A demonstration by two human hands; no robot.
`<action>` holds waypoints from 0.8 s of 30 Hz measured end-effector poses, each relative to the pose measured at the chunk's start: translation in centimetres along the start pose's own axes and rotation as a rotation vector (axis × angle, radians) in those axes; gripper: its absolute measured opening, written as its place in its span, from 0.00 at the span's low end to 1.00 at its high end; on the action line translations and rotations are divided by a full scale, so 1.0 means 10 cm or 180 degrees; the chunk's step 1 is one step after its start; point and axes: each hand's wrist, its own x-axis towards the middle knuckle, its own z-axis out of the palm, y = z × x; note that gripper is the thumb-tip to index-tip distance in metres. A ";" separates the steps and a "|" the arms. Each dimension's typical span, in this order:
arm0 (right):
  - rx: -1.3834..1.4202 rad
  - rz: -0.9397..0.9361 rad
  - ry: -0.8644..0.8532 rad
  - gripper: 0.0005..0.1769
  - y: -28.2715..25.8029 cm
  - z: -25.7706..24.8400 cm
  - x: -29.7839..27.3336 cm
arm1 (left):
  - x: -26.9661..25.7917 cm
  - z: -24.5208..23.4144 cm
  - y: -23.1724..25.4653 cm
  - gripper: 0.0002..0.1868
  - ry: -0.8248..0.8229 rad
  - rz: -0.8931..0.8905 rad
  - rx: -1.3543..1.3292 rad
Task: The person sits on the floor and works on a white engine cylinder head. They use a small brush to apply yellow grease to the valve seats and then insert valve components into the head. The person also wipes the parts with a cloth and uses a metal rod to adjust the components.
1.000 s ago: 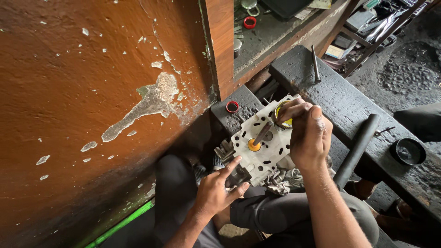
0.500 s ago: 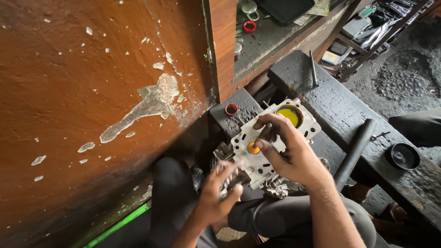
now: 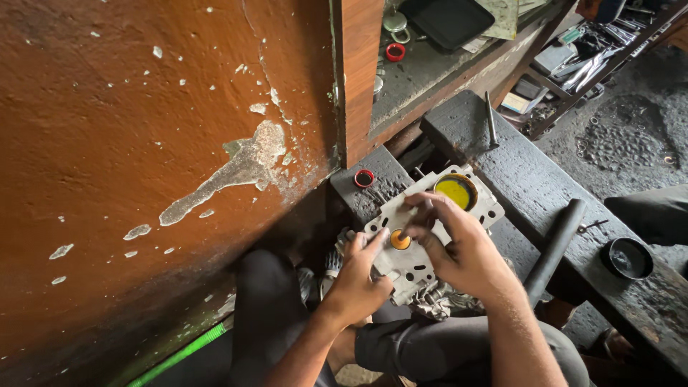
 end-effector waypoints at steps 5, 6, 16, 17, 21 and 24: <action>-0.0359 0.0285 0.0163 0.20 0.02 0.01 0.02 | 0.01 -0.02 0.06 0.42 -0.0033 -0.0042 0.0107; -0.0356 0.0617 0.0165 0.21 0.02 0.02 0.02 | 0.01 -0.02 0.07 0.42 -0.0022 -0.0021 0.0098; 0.0458 0.0265 0.0300 0.14 0.01 0.07 -0.02 | -0.03 0.00 0.11 0.42 0.0114 0.0135 0.0194; 0.0652 0.0260 0.0329 0.13 0.02 0.08 -0.03 | -0.04 -0.01 0.12 0.42 0.0121 0.0149 0.0197; 0.1057 0.0240 0.0327 0.06 0.05 0.07 -0.06 | -0.04 0.02 0.12 0.42 0.0130 0.0158 0.0216; 0.1264 0.0374 0.0325 0.10 0.06 0.07 -0.06 | -0.04 0.01 0.12 0.42 0.0185 0.0264 0.0286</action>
